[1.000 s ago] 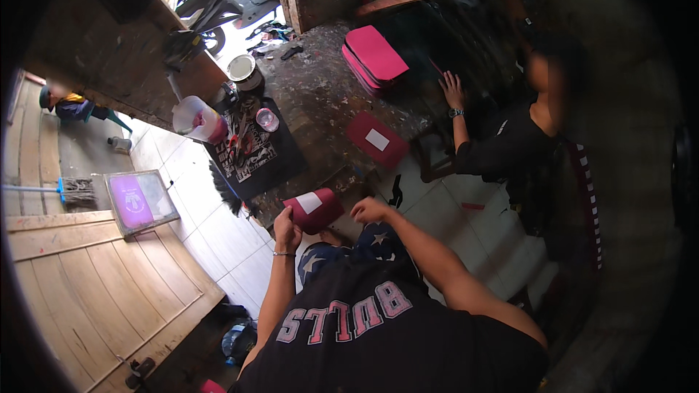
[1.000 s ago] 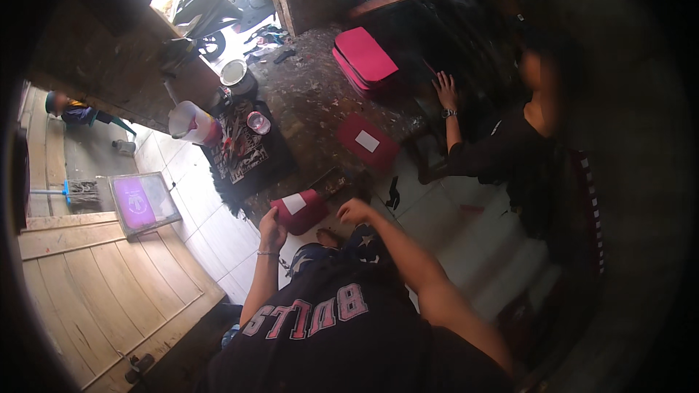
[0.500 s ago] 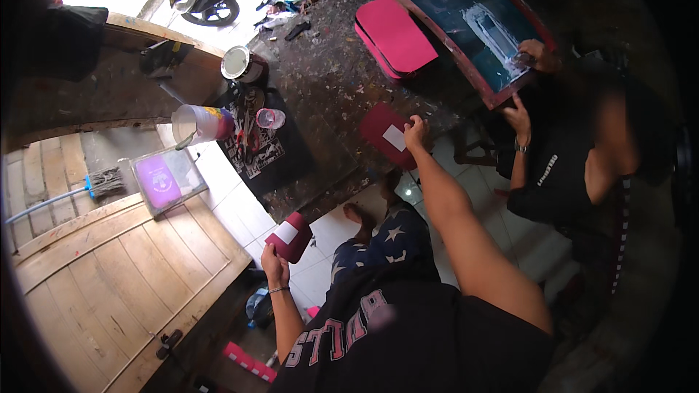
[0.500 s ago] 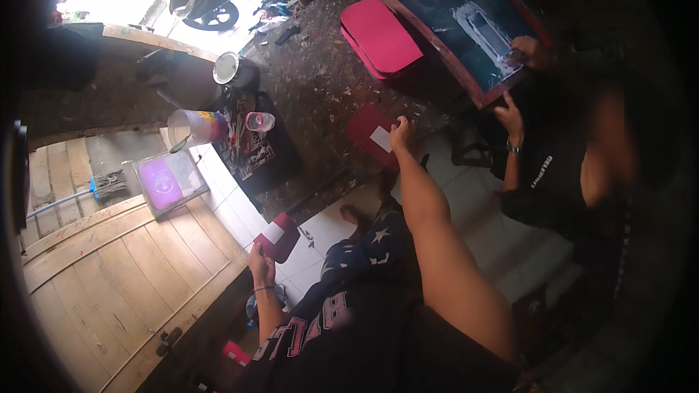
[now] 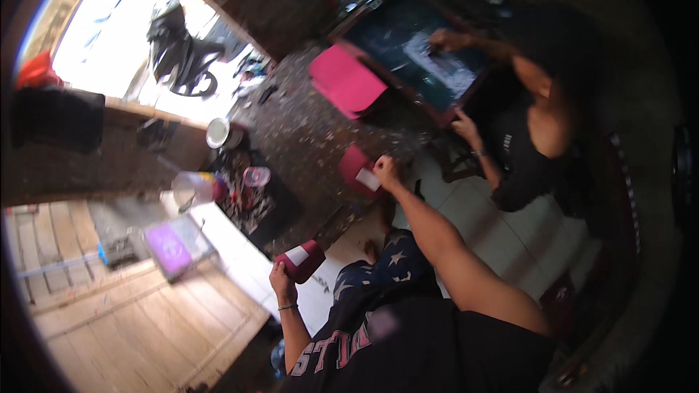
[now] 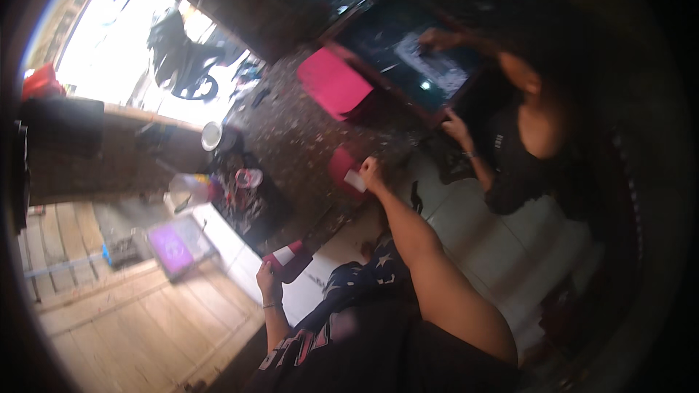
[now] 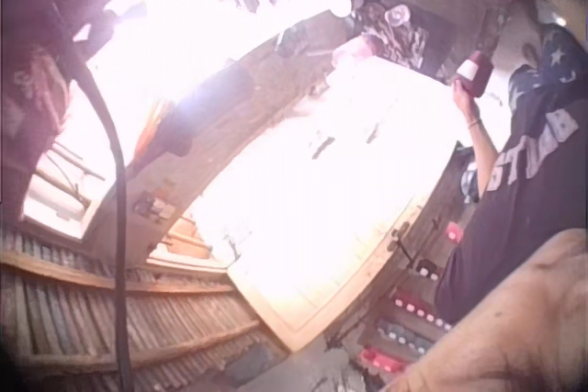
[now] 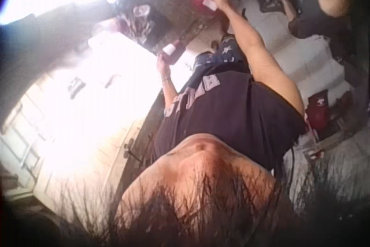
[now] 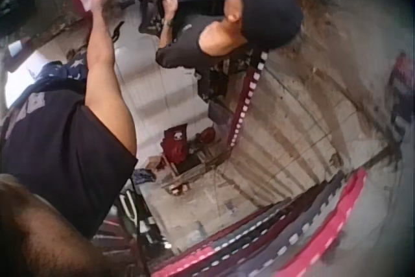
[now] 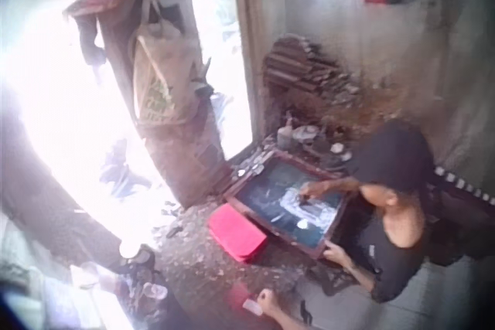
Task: The person repeatedly picks up red and black rectangular pieces with white labels from a table and places them onto a long horizontal strip mounted on the wall. The person alternates between red and black pieces to form a patterned strip.
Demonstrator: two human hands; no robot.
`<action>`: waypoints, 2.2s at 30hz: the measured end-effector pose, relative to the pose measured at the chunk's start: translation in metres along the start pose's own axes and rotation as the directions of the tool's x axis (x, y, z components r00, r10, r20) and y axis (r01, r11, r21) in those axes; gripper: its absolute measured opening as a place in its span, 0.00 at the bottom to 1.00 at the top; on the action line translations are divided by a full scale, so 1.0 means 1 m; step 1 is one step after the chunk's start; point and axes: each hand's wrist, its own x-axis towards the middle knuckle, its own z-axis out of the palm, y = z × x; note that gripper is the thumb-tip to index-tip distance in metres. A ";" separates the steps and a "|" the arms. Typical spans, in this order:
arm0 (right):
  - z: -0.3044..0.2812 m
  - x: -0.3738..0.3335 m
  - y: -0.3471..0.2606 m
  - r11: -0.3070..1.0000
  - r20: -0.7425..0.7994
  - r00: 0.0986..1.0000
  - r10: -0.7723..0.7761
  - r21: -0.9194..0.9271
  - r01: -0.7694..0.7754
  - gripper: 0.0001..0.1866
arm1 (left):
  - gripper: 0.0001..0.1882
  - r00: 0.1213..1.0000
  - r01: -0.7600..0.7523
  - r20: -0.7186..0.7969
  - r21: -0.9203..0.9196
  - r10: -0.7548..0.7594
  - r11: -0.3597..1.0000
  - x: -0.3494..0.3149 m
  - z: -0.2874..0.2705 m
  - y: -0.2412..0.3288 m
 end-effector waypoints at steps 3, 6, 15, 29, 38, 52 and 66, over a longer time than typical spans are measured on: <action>-0.056 -0.051 -0.026 0.900 0.049 0.997 0.052 0.430 -0.068 0.09 | 0.12 0.978 -0.093 0.184 -0.053 0.101 0.994 0.034 0.015 -0.008; -0.119 -0.111 -0.021 0.953 0.031 0.999 0.016 0.302 -0.024 0.12 | 0.12 0.910 -0.184 0.373 -0.032 0.182 0.982 0.062 0.043 -0.019; -0.236 -0.400 0.070 0.560 -0.108 0.813 0.572 0.776 -0.291 0.08 | 0.09 0.615 -0.701 0.705 0.282 0.354 0.655 -0.044 0.205 -0.020; -0.301 -0.688 0.283 0.715 -0.705 0.183 0.685 0.604 -0.352 0.04 | 0.12 0.035 -0.927 0.957 -0.077 0.288 0.368 -0.290 0.420 -0.130; -0.443 -0.791 0.403 0.690 -0.650 0.282 0.705 0.540 -0.482 0.08 | 0.12 0.007 -0.902 0.987 -0.064 0.162 0.426 -0.482 0.564 -0.226; -0.691 -0.829 0.553 0.538 -0.677 0.243 0.695 0.264 -0.801 0.15 | 0.07 -0.194 -0.928 0.979 -0.201 0.056 0.312 -0.630 0.864 -0.409; -1.028 -0.876 0.772 0.687 -0.809 0.050 0.585 0.462 -0.561 0.09 | 0.07 -0.239 -0.891 0.971 -0.218 -0.001 0.399 -0.900 1.100 -0.500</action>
